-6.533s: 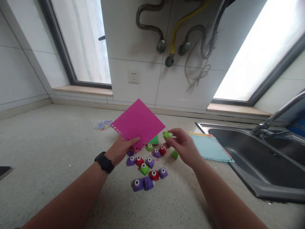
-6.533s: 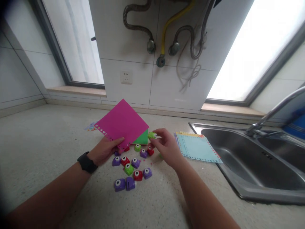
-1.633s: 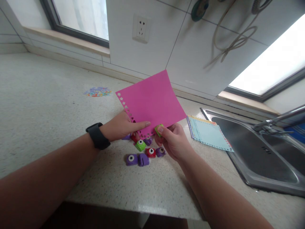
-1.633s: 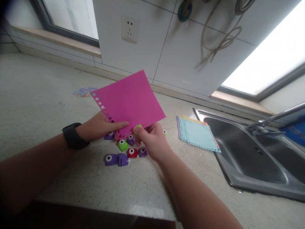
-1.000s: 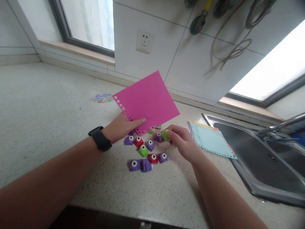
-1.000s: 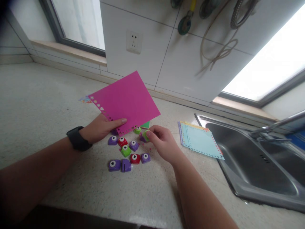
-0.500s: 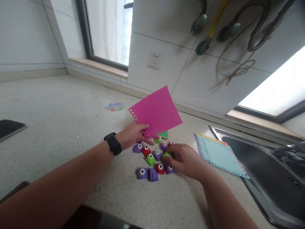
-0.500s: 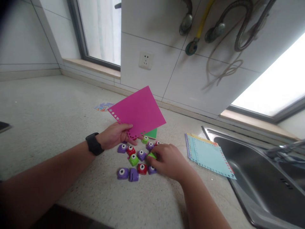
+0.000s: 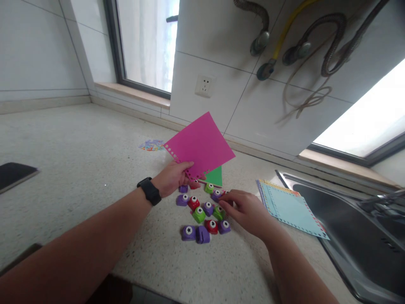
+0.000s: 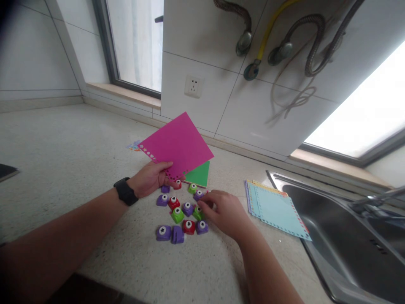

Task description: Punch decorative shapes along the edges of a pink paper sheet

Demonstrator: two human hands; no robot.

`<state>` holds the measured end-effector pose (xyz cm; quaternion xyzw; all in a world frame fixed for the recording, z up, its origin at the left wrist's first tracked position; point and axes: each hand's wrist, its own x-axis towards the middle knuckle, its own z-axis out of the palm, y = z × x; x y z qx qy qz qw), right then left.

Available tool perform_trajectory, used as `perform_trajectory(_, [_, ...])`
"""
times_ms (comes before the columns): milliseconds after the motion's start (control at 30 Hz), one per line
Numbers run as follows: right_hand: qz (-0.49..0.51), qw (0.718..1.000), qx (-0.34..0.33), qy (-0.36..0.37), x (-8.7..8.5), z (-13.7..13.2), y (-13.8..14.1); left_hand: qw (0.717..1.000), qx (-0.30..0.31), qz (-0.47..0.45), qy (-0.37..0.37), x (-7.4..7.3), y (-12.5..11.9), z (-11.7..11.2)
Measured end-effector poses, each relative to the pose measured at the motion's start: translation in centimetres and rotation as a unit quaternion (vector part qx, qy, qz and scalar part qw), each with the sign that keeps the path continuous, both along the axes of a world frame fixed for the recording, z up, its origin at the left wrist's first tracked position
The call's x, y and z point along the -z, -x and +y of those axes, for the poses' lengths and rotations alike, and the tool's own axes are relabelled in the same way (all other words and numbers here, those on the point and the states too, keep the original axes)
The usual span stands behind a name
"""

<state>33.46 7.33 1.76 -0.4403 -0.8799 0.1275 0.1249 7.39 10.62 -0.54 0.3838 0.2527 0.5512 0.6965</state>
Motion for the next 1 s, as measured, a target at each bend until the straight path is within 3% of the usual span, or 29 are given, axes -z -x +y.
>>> perform_trajectory(167, [0.069, 0.997, 0.023, -0.030, 0.4, 0.3, 0.2, 0.997, -0.077, -0.030, -0.004, -0.3, 0.9, 0.8])
perform_trajectory(400, [0.157, 0.986, 0.022, -0.043, 0.8, 0.3, 2.3, 0.991, -0.117, -0.062, 0.006, -0.3, 2.2, 1.8])
perform_trajectory(700, [0.010, 0.993, -0.107, -0.053, -0.9, 0.3, 8.9, 0.984, -0.145, -0.099, 0.021, -0.7, 3.4, 2.3])
perform_trajectory(1000, [-0.105, 0.991, -0.057, -0.065, -0.1, 4.5, 13.0, 0.981, -0.151, -0.117, 0.026, 0.0, 4.0, 3.1])
